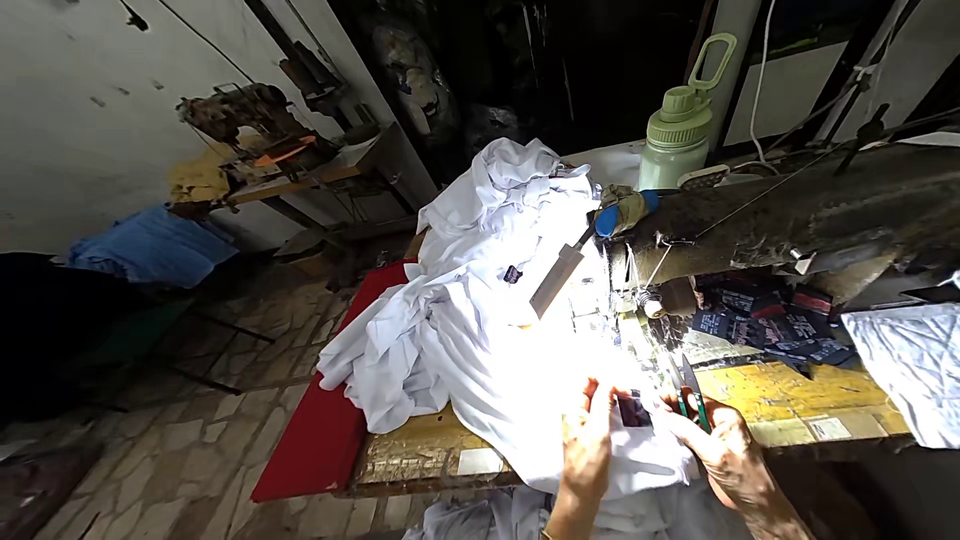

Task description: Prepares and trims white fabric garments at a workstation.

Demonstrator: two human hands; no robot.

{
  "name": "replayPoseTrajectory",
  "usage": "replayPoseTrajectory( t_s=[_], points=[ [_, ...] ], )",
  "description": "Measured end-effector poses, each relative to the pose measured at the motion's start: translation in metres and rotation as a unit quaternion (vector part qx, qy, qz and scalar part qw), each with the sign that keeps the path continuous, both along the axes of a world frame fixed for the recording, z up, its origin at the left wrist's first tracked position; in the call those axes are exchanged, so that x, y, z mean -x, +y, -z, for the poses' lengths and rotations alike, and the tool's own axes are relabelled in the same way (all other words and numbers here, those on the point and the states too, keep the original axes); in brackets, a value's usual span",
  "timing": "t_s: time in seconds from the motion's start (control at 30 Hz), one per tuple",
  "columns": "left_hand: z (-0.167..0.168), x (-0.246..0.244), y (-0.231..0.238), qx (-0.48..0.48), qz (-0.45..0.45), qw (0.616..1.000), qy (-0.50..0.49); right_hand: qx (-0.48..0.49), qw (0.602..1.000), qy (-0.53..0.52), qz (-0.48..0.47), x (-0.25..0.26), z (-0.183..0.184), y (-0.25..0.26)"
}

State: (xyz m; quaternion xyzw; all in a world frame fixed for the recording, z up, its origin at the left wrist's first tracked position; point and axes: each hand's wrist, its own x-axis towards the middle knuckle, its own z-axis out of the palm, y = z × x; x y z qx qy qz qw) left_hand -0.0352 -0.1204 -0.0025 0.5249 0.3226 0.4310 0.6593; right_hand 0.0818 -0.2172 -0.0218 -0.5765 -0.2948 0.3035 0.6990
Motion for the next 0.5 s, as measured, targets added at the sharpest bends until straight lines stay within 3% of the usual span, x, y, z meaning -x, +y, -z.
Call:
replayPoseTrajectory(
  t_s=[0.1,0.27,0.4,0.5],
  points=[
    [-0.010,0.010,0.019,0.112,-0.072,0.988,-0.082,-0.009,0.999,0.031,0.015,-0.001,-0.001,0.001],
    [-0.027,0.046,0.058,0.022,-0.146,0.985,-0.092,-0.020,0.998,0.045,0.026,0.000,-0.001,0.003],
    [-0.027,0.077,0.085,0.005,-0.194,0.964,-0.179,-0.010,0.999,0.022,0.035,0.001,0.000,0.003],
    [-0.030,0.097,0.097,-0.003,-0.330,0.927,-0.180,0.010,0.993,-0.099,0.056,0.003,0.005,0.001]
  ],
)
